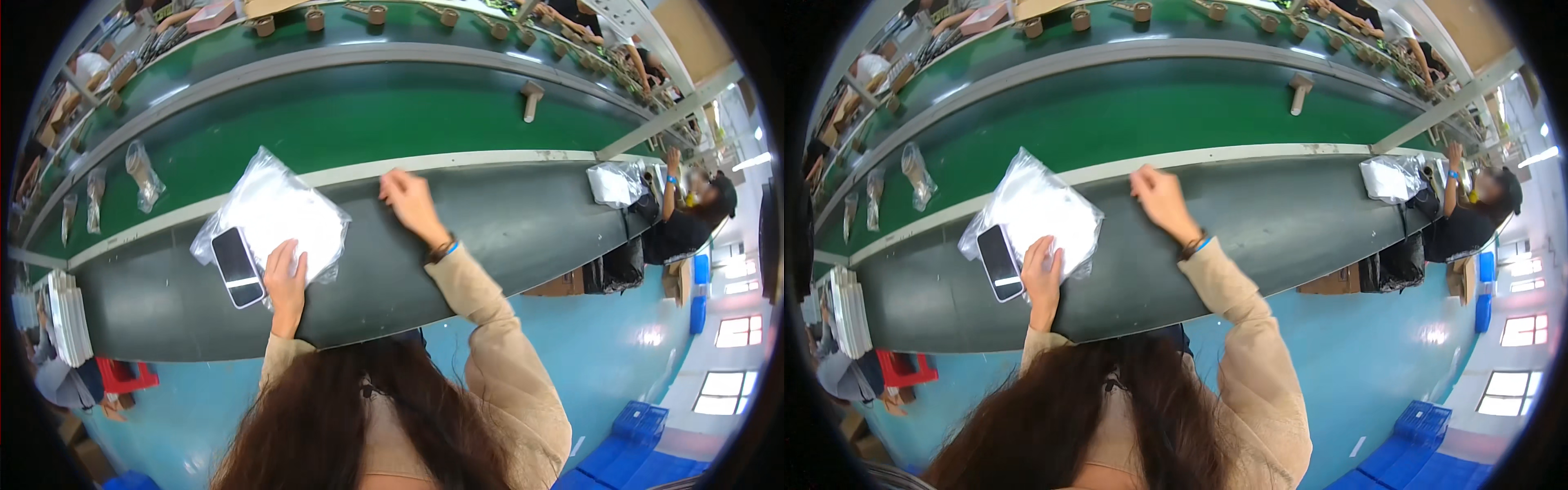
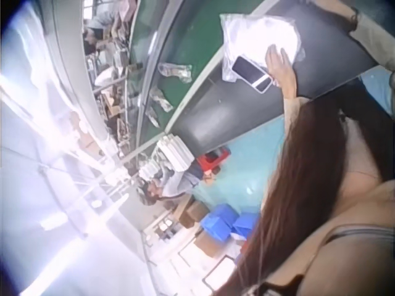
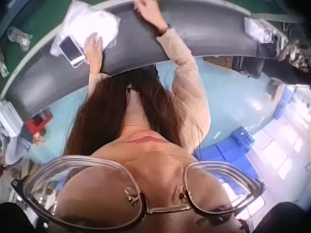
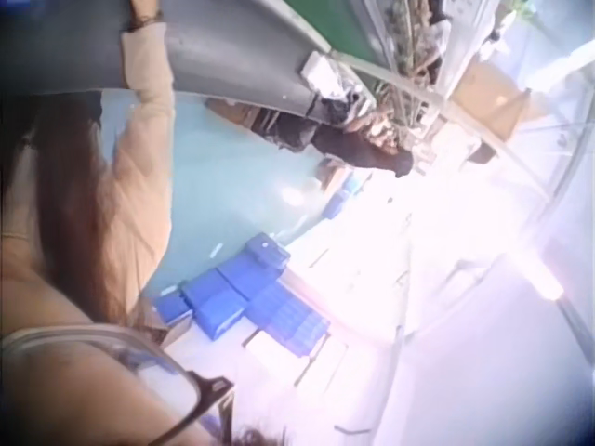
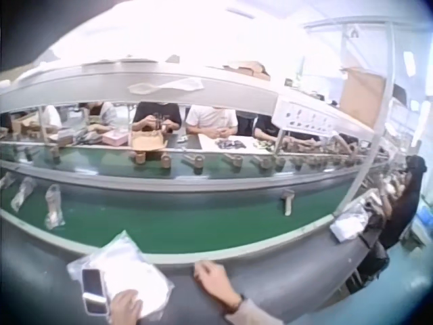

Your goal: Placing small electronic fans into plastic bags on a production line.

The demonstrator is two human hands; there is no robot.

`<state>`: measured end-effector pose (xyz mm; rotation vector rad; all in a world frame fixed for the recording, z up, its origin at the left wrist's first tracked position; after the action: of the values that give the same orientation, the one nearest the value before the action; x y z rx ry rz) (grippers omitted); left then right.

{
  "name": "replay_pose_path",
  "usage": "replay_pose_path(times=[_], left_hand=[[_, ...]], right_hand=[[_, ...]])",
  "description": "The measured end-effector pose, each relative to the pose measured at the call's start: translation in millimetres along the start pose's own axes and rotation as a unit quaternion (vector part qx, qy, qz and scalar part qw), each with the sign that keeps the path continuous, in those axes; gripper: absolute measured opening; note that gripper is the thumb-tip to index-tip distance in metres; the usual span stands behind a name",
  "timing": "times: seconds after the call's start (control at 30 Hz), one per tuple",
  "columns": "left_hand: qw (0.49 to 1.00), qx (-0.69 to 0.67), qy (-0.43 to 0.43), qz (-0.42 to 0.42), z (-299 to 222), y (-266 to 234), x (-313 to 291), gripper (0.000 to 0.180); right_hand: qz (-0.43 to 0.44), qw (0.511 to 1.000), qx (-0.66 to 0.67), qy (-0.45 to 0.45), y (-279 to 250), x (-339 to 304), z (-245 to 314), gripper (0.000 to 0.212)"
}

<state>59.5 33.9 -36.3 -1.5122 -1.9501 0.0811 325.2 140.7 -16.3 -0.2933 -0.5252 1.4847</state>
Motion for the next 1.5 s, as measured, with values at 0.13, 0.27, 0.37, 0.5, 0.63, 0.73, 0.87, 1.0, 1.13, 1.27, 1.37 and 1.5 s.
replay_pose_path(times=[0.13,0.27,0.37,0.5,0.63,0.73,0.87,1.0,1.13,1.27,1.37,1.5], left_hand=[[0.999,-0.008,-0.026,0.017,0,6,3,0.029],[0.999,-0.001,-0.021,0.025,-6,8,7,0.028],[1.000,0.018,-0.021,0.013,-5,4,5,0.027],[0.999,0.053,-0.002,0.008,-5,4,3,0.027],[0.998,0.055,-0.029,0.016,-4,1,-2,0.027],[0.998,0.055,-0.040,0.006,-4,2,-6,0.027],[0.998,0.059,-0.008,0.013,-8,2,2,0.027],[1.000,0.025,-0.017,0.000,-7,5,7,0.027],[1.000,0.011,0.000,-0.010,-6,2,11,0.031],[0.999,0.009,0.035,-0.016,-6,-7,17,0.034],[0.999,0.005,0.038,-0.001,-3,-7,17,0.038],[0.999,-0.016,0.028,0.037,-12,-11,15,0.043]], right_hand=[[-0.160,0.939,-0.301,-0.040,-126,87,-53,0.032],[-0.221,0.768,-0.596,0.078,-274,177,-144,0.054],[-0.276,0.701,-0.648,0.110,-316,216,-174,0.064],[-0.255,0.672,-0.672,0.180,-321,252,-203,0.079],[-0.148,0.654,-0.695,0.260,-315,282,-204,0.084],[-0.081,0.677,-0.681,0.267,-332,298,-206,0.080],[-0.014,0.635,-0.735,0.237,-345,299,-212,0.070],[-0.010,0.633,-0.760,0.149,-358,276,-192,0.075],[-0.004,0.766,-0.633,0.110,-357,245,-133,0.074],[-0.035,0.971,-0.236,-0.008,-287,164,-89,0.058],[-0.052,0.994,-0.004,-0.093,-171,46,-33,0.047],[-0.083,0.981,0.171,-0.037,-34,-82,22,0.065]])
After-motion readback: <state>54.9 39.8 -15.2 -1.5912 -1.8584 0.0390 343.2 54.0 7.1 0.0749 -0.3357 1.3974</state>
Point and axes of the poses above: each hand's wrist, its own x-axis towards the middle knuckle, its own y-axis out of the palm, z = x × y, the point moved 4 cm from there along x, towards the middle knuckle, and after that the axes turned 10 degrees about -x, right-handed, at the moved point
